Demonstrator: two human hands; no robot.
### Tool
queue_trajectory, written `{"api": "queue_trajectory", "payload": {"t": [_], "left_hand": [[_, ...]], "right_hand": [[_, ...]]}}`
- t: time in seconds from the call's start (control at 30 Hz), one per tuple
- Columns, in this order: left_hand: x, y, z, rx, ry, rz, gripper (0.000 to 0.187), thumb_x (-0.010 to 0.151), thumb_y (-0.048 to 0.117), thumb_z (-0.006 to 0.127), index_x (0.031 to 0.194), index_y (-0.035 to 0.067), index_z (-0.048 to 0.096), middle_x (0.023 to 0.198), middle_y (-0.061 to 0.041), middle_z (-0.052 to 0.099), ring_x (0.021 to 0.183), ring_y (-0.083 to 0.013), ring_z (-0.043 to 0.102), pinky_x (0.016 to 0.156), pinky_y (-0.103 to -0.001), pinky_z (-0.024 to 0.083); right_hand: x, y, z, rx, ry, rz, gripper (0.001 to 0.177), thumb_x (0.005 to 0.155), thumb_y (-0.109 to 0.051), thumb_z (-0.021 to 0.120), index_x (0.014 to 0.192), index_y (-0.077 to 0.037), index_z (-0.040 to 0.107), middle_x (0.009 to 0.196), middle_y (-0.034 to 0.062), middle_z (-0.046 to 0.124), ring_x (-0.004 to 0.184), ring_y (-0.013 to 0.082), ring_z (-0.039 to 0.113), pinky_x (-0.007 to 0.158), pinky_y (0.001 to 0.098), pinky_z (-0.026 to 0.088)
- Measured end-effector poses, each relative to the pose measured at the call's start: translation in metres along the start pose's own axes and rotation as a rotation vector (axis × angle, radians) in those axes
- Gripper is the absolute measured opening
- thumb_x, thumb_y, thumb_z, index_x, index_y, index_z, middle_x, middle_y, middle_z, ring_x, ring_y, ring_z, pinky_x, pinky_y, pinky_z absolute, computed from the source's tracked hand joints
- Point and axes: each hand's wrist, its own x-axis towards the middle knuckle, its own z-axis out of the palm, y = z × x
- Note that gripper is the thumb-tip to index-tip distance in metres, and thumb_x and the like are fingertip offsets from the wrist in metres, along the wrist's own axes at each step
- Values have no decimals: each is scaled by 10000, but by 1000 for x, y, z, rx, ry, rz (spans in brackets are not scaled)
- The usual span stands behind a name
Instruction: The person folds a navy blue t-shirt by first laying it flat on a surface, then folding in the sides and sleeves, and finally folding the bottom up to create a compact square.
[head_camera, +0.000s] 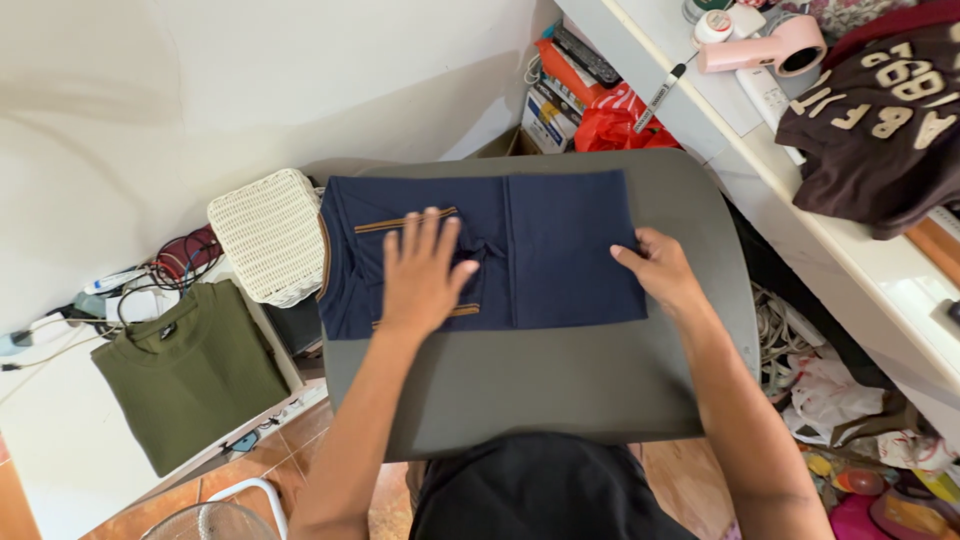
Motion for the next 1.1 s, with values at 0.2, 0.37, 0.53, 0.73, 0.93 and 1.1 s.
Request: {"api": "queue_trajectory", "payload": {"t": [0.2, 0.37, 0.53, 0.73, 0.93, 1.1], "left_hand": [[-30, -33, -4, -21, -3, -59, 727, 975, 580, 511, 1526, 108, 461, 1621, -232, 322, 1507, -437, 258, 1176, -637, 182], [-32, 21, 18, -37, -21, -15, 772, 968, 608, 493, 1517, 66, 457, 1616, -265, 297, 1503, -455, 235, 1191, -630, 176], [-24, 71, 38, -137, 1, 44, 739, 1021, 574, 492, 1518, 28, 460, 1616, -285, 295, 1512, -498, 205, 1206, -604, 173], [-17, 57, 21, -524, 201, -10, 541, 1020, 460, 583, 1352, 35, 626, 1443, -211, 588, 1364, -394, 514, 1146, -500, 397], [4, 10, 2, -1220, 63, -457, 581, 1030, 509, 471, 1279, 26, 677, 1044, -107, 748, 735, -178, 642, 669, -327, 539], [8, -26, 16, -1433, -78, -593, 555, 1044, 528, 456, 1109, 15, 657, 895, -29, 652, 689, -99, 566, 618, -256, 483]], "right_hand": [[8, 10, -15, 135, 0, -93, 217, 931, -14, 676, 1138, 52, 664, 956, 67, 703, 838, 118, 661, 751, 271, 550], [-1, -20, -65, 144, 52, -124, 257, 935, 17, 646, 1189, 41, 677, 1010, 78, 723, 842, 118, 681, 753, 251, 560], [-35, -64, -84, 161, 93, -179, 304, 964, 12, 644, 1262, 68, 649, 1046, 113, 729, 864, 140, 686, 777, 256, 559], [-44, -88, -30, 222, 3, -341, 354, 946, 31, 664, 1293, 73, 612, 1113, 94, 729, 972, 121, 692, 888, 244, 557], [-36, -102, 71, 120, -93, -437, 332, 940, -4, 692, 1262, 42, 625, 1020, 58, 714, 904, 91, 646, 810, 247, 528], [-46, -97, 170, -132, -215, -480, 374, 950, -113, 709, 1302, -17, 624, 875, 53, 668, 755, 117, 609, 688, 266, 531]]}}
